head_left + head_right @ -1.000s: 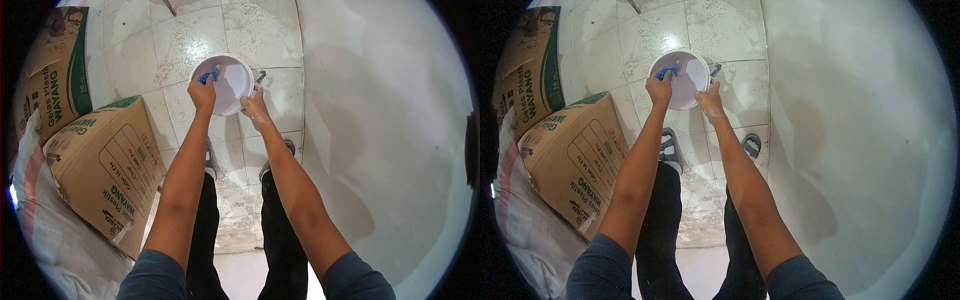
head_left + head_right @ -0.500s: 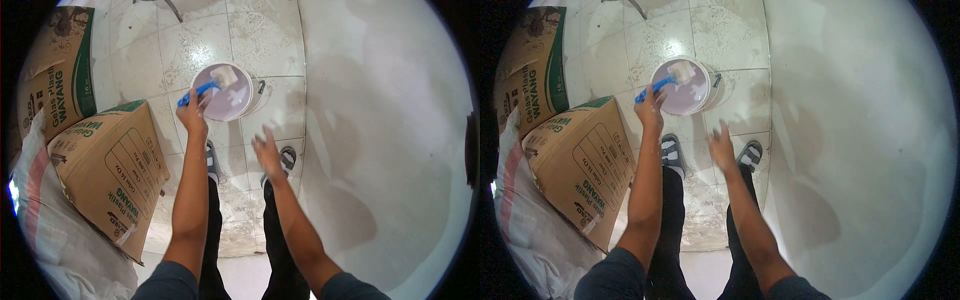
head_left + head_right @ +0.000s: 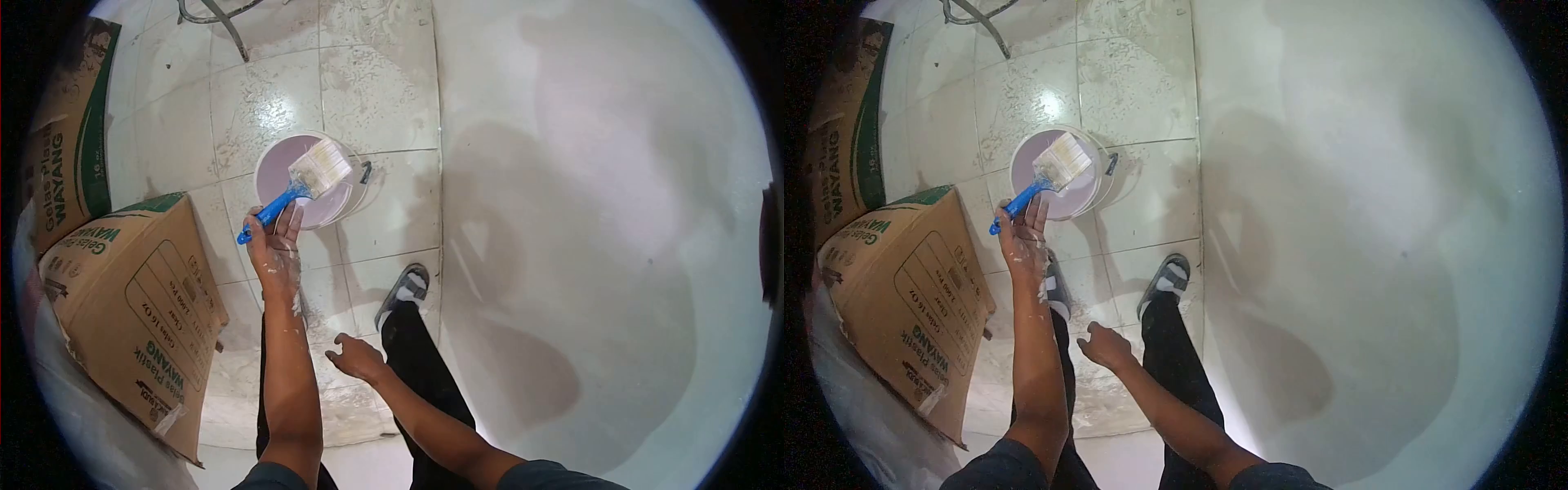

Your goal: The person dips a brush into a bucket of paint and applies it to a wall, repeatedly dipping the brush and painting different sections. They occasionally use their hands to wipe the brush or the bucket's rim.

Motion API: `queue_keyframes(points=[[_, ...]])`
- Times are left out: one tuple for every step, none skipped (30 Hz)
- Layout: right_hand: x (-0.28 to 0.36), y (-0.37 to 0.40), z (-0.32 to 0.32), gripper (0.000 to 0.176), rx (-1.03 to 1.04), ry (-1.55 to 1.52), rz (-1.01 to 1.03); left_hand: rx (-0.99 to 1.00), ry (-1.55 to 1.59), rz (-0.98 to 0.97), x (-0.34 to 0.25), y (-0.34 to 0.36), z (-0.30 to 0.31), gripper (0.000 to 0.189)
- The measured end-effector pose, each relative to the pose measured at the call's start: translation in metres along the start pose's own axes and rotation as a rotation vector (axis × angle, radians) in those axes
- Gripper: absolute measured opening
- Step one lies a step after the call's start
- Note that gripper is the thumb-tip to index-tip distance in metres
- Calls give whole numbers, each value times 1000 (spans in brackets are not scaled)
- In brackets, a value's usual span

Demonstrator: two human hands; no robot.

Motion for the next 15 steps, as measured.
queue_keyframes(points=[[-3, 0, 3, 47, -5, 13, -6, 47, 101, 51, 3, 2, -10, 38], [-7, -1, 3, 49, 35, 54, -41, 148, 124, 70, 7, 1, -25, 40], [-10, -1, 3, 52, 76, 94, -76, 156, 154, 100, 14, -3, -45, 42], [-12, -1, 3, 52, 77, 94, -50, 165, 184, 131, 20, -9, -67, 44], [-16, -3, 2, 52, 75, 103, -52, 235, 214, 179, 28, -16, -91, 45], [-20, -4, 0, 50, 86, 50, 34, 308, 245, 233, 38, -23, -116, 45], [-26, -6, -4, 47, 93, -2, 117, 361, 282, 295, 50, -30, -141, 46], [-46, -17, -22, 51, -60, -9, 290, 415, 318, 355, 62, -33, -166, 47], [-16, 4, 12, 53, 153, 77, 145, 472, 412, 436, 75, -31, -190, 47], [-55, -17, -27, 48, -41, 72, 329, 527, 503, 510, 86, -27, -212, 46], [-92, -37, -67, 44, -234, 64, 514, 566, 513, 573, 95, -21, -228, 42], [-95, -38, -64, 44, -235, 69, 517, 604, 520, 635, 104, -16, -243, 38], [-97, -37, -63, 44, -229, 35, 513, 606, 522, 632, 111, -11, -254, 38], [-100, -36, -62, 44, -222, 0, 506, 625, 465, 653, 118, -6, -264, 33], [-102, -33, -62, 44, -215, -35, 499, 644, 409, 674, 123, -2, -271, 28]])
Point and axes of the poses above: each hand's wrist, its own y-axis away from the middle knuckle, its own z-axis out of the back of the hand, x = y × z, the point moved 2 cm from there along -y, towards the middle knuckle, and after that the axes turned 11 degrees about z, right-handed, at the moved point
